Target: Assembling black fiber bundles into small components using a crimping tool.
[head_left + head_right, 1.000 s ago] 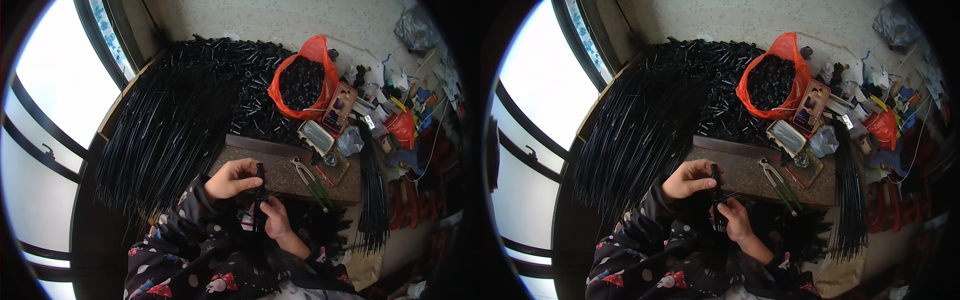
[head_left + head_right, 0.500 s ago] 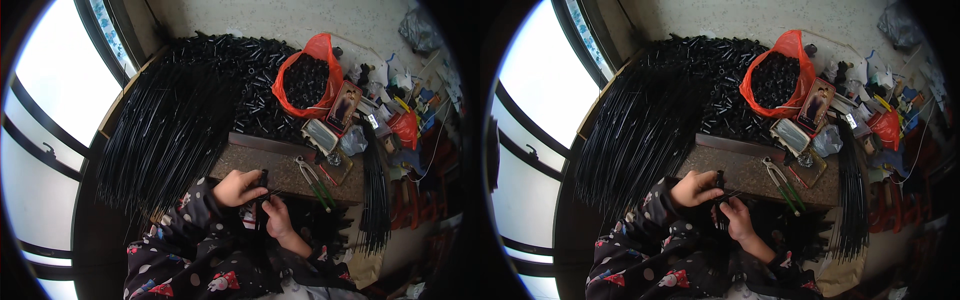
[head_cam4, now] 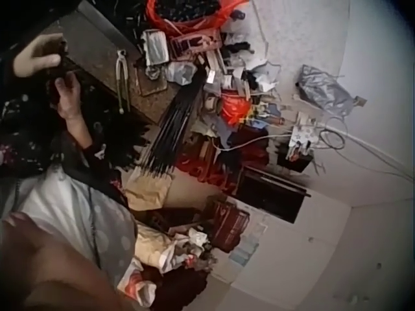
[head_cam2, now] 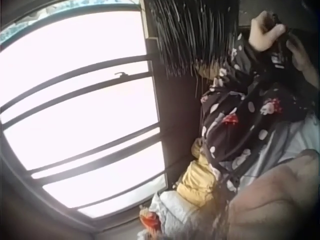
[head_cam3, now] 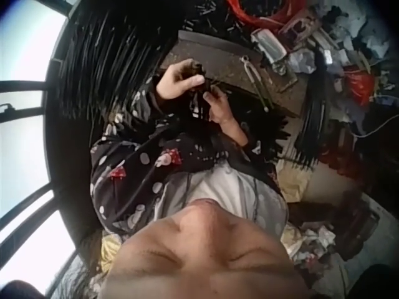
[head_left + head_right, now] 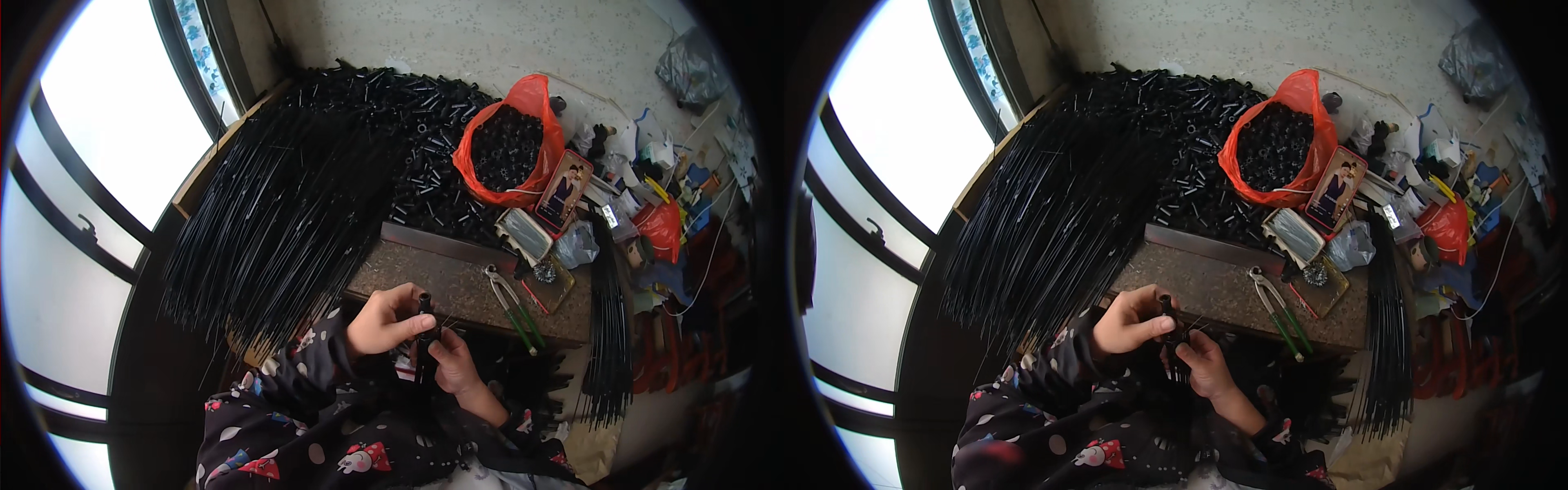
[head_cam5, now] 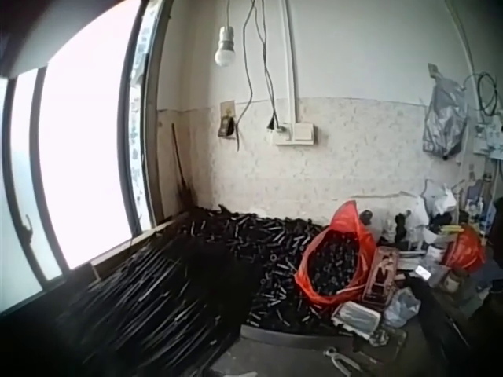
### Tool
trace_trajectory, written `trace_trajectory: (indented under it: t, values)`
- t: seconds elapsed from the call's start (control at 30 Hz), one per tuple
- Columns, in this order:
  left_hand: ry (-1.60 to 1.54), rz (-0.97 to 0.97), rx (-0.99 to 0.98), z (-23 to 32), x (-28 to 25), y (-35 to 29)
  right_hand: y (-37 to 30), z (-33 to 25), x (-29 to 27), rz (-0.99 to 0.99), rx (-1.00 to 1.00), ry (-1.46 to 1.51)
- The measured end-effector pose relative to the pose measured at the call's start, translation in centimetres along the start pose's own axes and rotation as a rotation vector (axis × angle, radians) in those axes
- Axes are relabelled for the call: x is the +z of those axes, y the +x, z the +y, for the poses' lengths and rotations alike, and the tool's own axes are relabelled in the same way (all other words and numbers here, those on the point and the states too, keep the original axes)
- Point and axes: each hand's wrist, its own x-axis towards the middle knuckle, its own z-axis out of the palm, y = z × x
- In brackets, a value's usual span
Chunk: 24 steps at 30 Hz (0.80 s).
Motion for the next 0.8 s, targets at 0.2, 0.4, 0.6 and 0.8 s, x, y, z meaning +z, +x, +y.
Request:
trace_trajectory:
  t: [0.2,0.4,0.6,0.8]
  values:
    - [0.110,0.047,0.258,-2.4,0.7,-0.9,0.0,0.3,-0.9,0.081,-0.083,-0.001]
    - [0.256,0.030,0.367,-3.6,-0.1,-0.2,0.0,1.2,-2.5,0.061,-0.074,0.010]
    - [0.164,0.052,0.359,-2.4,0.1,-0.3,0.0,0.8,-1.8,0.060,-0.099,-0.018]
    - [0.124,0.065,0.354,-4.1,0.1,0.3,0.0,1.2,-2.1,0.082,-0.128,-0.058]
